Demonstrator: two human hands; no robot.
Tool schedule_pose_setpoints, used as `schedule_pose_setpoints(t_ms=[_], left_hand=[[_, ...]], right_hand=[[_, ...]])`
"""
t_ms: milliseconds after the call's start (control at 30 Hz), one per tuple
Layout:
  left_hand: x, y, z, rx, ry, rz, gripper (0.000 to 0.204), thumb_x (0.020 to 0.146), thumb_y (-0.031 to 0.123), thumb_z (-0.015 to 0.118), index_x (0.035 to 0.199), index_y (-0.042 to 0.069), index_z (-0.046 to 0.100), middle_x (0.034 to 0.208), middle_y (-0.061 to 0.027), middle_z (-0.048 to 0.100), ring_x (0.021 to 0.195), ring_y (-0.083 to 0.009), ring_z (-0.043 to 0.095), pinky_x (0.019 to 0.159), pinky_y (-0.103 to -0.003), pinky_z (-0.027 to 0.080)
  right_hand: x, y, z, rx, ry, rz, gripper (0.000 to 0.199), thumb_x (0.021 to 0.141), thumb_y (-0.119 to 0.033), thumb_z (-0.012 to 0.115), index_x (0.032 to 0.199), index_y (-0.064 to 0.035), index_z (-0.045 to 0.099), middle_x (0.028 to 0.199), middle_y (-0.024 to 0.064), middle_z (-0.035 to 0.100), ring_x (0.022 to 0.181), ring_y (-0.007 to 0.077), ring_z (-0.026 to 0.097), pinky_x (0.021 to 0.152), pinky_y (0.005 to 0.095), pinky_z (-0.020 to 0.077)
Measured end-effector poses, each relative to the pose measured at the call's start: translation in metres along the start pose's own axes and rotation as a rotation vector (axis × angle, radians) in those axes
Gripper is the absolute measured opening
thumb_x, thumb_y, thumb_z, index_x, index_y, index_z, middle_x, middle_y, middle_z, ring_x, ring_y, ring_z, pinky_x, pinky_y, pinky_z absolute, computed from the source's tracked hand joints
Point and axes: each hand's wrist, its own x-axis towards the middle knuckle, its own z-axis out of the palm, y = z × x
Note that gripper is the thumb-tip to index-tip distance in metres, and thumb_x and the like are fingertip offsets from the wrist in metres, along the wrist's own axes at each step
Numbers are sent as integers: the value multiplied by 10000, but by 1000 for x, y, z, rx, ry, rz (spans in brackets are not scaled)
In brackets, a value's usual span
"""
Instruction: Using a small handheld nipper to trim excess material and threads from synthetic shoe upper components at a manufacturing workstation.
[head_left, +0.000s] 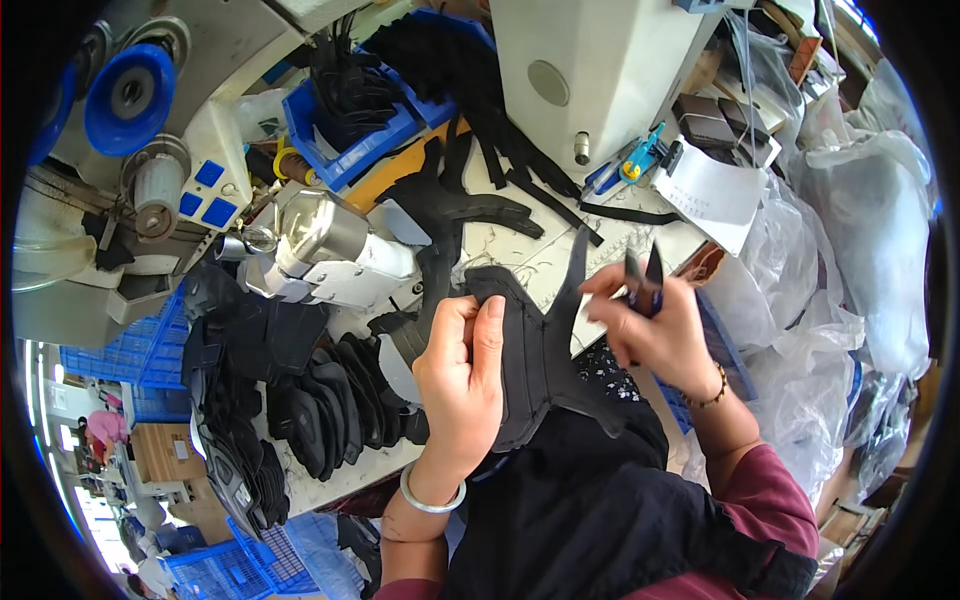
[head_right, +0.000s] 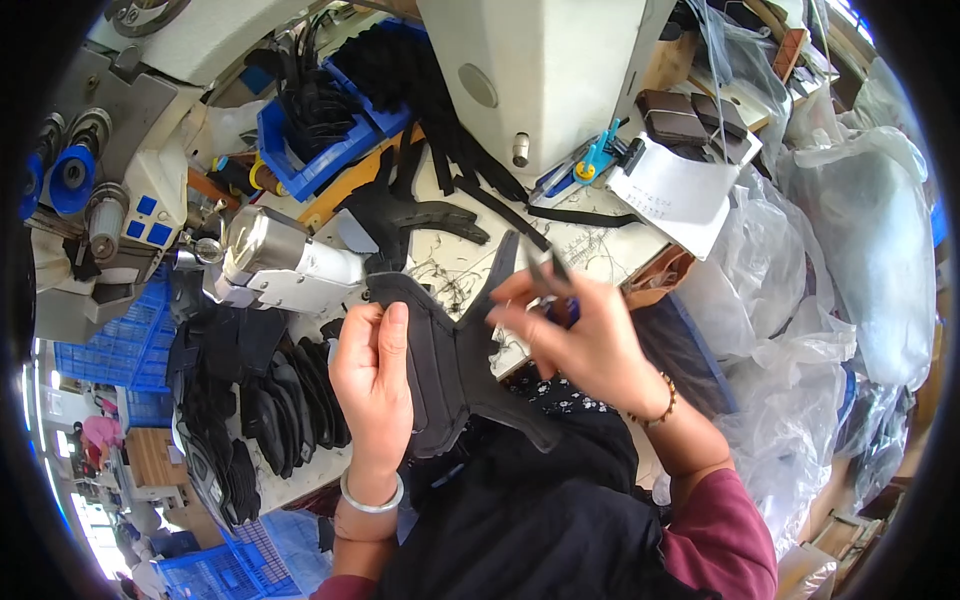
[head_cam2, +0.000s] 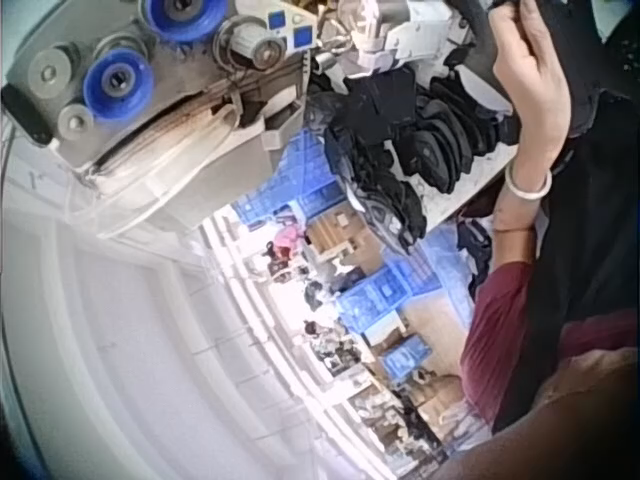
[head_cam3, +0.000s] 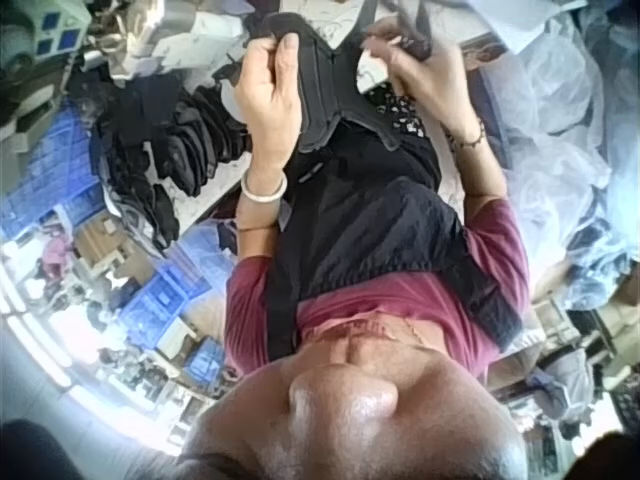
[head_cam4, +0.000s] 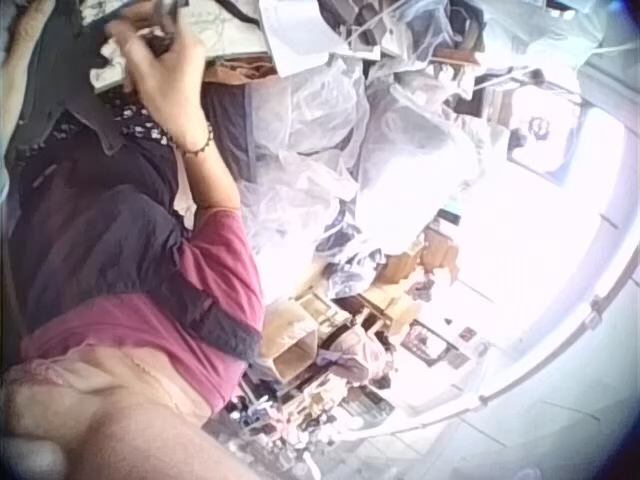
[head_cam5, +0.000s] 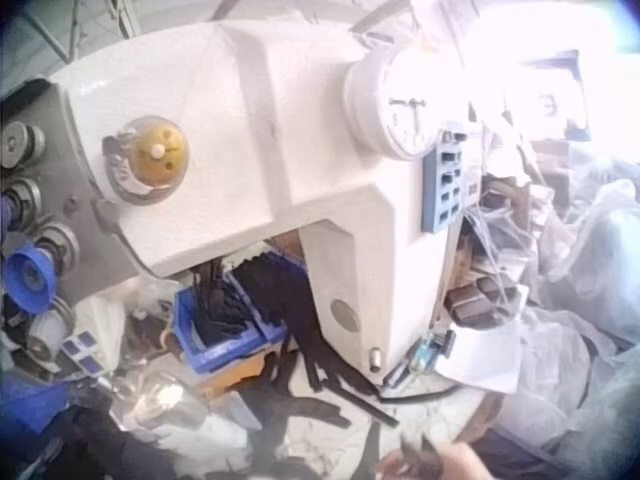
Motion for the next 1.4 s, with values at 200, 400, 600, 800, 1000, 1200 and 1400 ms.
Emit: schedule_pose_setpoints(t_ms=[200,400,600,800,1000,1200,1400], left_hand=[[14,5,9,-1,55,-4,199,918,166,520,804,7,482,580,33,397,516,-19,302,449,-194,259],[17,-1,9,-191,40,-32,158,917,146,520,849,6,486,621,52,392,556,0,282,476,-175,221],[7,-4,-6,-822,-209,110,656,937,511,220,1164,-46,482,1240,-189,482,1195,-272,430,959,-402,367],[-4,-3,-6,-850,-373,-628,371,881,209,511,1157,-38,488,1079,-82,547,937,-116,528,799,-242,425],[-5,-6,2,-764,-387,-565,240,841,44,599,1058,-41,539,870,22,566,738,-13,485,658,-164,391],[-11,-7,4,-532,-386,-403,216,858,58,584,1035,-55,535,837,24,541,728,-7,434,631,-154,357],[-10,-4,9,-629,-401,-498,230,815,-31,590,1035,-73,535,916,-27,574,799,-48,522,709,-178,421]], right_hand=[[-6,4,-7,-280,50,-61,262,741,-148,723,886,8,570,708,51,556,560,77,497,523,224,416],[-14,18,-16,-233,-245,-9,206,764,-130,699,912,-11,620,751,47,598,658,107,538,595,231,430],[5,46,-22,-568,292,-904,284,645,29,690,910,-66,657,830,46,577,618,153,565,519,259,459],[5,59,-32,-788,279,-1192,338,595,-53,647,927,-112,672,867,16,573,555,99,514,465,211,410],[10,63,-44,-483,142,-791,296,671,51,598,943,-46,663,898,61,587,577,115,511,520,222,419],[3,22,-15,-300,-28,-309,344,661,-51,760,975,-65,620,883,30,562,620,60,482,543,204,395],[16,45,-2,-423,188,-650,144,712,1,698,818,-36,607,804,67,561,697,158,566,582,244,437]])
